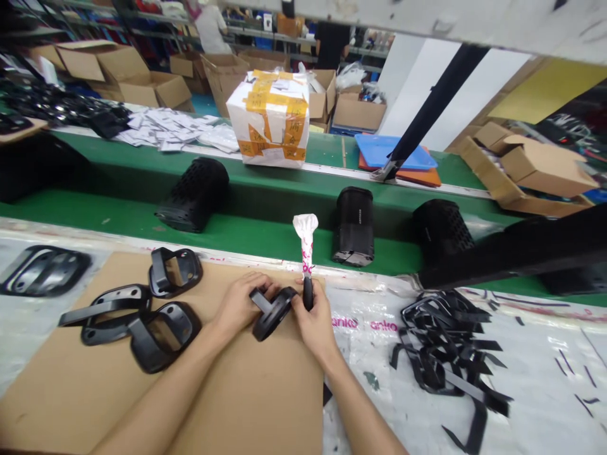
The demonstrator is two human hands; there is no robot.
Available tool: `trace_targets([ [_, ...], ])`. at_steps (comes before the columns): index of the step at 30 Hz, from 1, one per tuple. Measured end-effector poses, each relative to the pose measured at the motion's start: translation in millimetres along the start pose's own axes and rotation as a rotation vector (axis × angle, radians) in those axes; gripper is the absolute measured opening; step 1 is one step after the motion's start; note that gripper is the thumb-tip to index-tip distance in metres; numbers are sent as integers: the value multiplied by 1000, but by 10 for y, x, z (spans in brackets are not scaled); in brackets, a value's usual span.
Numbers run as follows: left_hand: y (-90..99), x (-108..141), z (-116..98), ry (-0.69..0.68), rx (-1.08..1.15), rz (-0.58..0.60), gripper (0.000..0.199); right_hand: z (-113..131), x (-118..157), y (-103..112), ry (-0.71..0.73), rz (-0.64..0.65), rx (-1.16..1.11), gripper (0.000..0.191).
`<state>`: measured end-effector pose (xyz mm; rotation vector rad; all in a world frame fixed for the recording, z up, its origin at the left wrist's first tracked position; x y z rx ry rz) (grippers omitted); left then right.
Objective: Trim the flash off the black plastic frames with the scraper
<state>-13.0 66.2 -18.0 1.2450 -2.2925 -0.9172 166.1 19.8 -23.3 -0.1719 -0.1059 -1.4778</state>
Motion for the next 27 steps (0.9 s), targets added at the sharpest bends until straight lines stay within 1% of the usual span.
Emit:
trace_targets([
  [2, -23, 1, -42, -39, -109, -4, 12, -38, -39, 36, 68, -22, 49, 23],
  [3, -32, 4, -61, -56, -138, -10, 7, -58, -53, 45, 85, -23, 65, 19],
  [6, -41, 17, -87, -62, -177, -18, 35, -102, -74, 57, 76, -19, 69, 15],
  [8, -40, 20, -86, -61, -189, 0, 47, -114, -78, 63, 55, -29, 54, 14],
  [10, -38, 16, -80, -75, -194, 19, 52, -116, -80, 65, 50, -38, 41, 13],
  [13, -47, 0, -66, -90, -217, 45, 54, -122, -89, 53, 40, -41, 12, 14],
  [16, -66, -16, -47, -74, -249, 65, 61, -103, -105, 22, 1, -26, -39, 22],
  [19, -82, -23, -33, -47, -277, 78, 69, 5, -84, 13, -73, 12, -103, 34],
  [21, -86, -24, -31, -37, -270, 67, 71, 125, -4, 58, -118, 27, -164, 45],
  [23, -87, -24, -33, -23, -245, 34, 72, 246, 160, 151, -144, 8, -224, 55],
  [25, -90, -25, -37, 1, -225, 0, 71, 322, 411, 262, -165, -32, -246, 58],
  [27, -98, -27, -44, 21, -215, -17, 69, 321, 725, 343, -222, -60, -224, 57],
])
Point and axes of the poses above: each hand's wrist, its own x-axis away from the middle knuckle, its own y-axis out of the back of the hand, z = x × y, the point moved 3 cm from there along -x, towards the middle knuckle, and after that the axes turned 15 degrees about z, right-handed, at the moved point
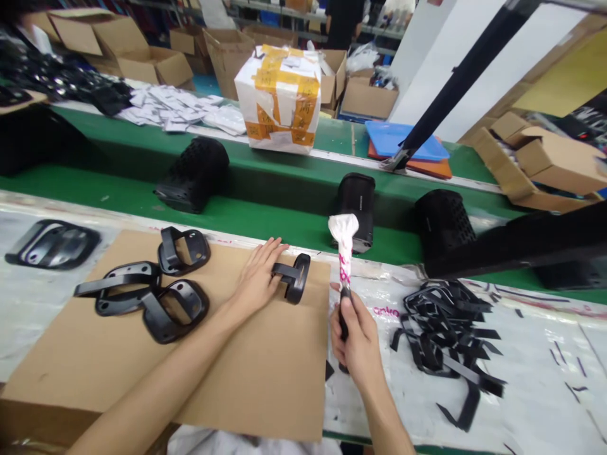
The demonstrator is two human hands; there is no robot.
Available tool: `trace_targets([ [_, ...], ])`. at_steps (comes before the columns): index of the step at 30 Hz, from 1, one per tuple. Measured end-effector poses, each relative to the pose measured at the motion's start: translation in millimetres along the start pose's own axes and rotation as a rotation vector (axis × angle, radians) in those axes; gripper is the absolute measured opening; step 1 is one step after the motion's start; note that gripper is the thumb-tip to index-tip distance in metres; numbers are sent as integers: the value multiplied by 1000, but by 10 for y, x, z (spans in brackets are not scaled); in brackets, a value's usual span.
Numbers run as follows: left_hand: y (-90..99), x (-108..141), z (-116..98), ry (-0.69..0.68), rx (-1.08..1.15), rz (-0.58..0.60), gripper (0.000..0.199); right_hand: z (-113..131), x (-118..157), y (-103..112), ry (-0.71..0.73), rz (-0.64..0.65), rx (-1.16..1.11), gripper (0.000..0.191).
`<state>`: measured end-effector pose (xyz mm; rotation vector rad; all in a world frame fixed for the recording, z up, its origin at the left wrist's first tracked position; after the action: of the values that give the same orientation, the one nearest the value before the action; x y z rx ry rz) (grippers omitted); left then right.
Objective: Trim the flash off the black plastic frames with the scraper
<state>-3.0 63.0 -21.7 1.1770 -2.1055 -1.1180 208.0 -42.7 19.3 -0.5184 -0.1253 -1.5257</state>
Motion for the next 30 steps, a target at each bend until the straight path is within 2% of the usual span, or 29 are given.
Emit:
trace_targets([
  [3, -3, 0, -17, 0, 13, -1, 67, -232, 435, 94, -130, -87, 82, 52],
  [5, 1, 3, -23, -1, 23, 0, 67, -446, 631, 91, -214, -127, 122, 56],
  [8, 5, 12, -25, 9, 34, 13, 68, -751, 718, 10, -294, -106, 154, 62],
  [11, 2, 22, -20, 20, 37, 22, 69, -929, 648, -40, -315, -61, 172, 65],
  [14, -6, 28, -19, 18, 33, 20, 68, -946, 580, 12, -279, -63, 203, 64],
  [18, -8, 29, -21, 23, 38, 7, 65, -834, 613, 67, -242, -92, 221, 62],
  [24, 5, 31, -33, 27, 22, 10, 65, -783, 743, -124, -154, -195, 104, 61],
  [26, 8, 35, -36, 32, 12, 15, 64, -836, 741, -176, -207, -170, 101, 68],
  [28, 8, 39, -37, 45, -1, 23, 63, -873, 739, -187, -318, -104, 121, 72],
  [30, 5, 42, -38, 52, -14, 29, 63, -843, 758, -161, -325, -99, 153, 68],
])
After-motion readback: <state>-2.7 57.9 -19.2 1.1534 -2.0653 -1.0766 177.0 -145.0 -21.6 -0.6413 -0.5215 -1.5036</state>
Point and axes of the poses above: each hand's wrist, its own x-axis away from the middle knuckle, its own y-axis out of the back of the hand, z = x × y, the point moved 3 cm from there along -x, towards the middle knuckle, and after that the axes turned 15 degrees about z, right-handed, at the moved point
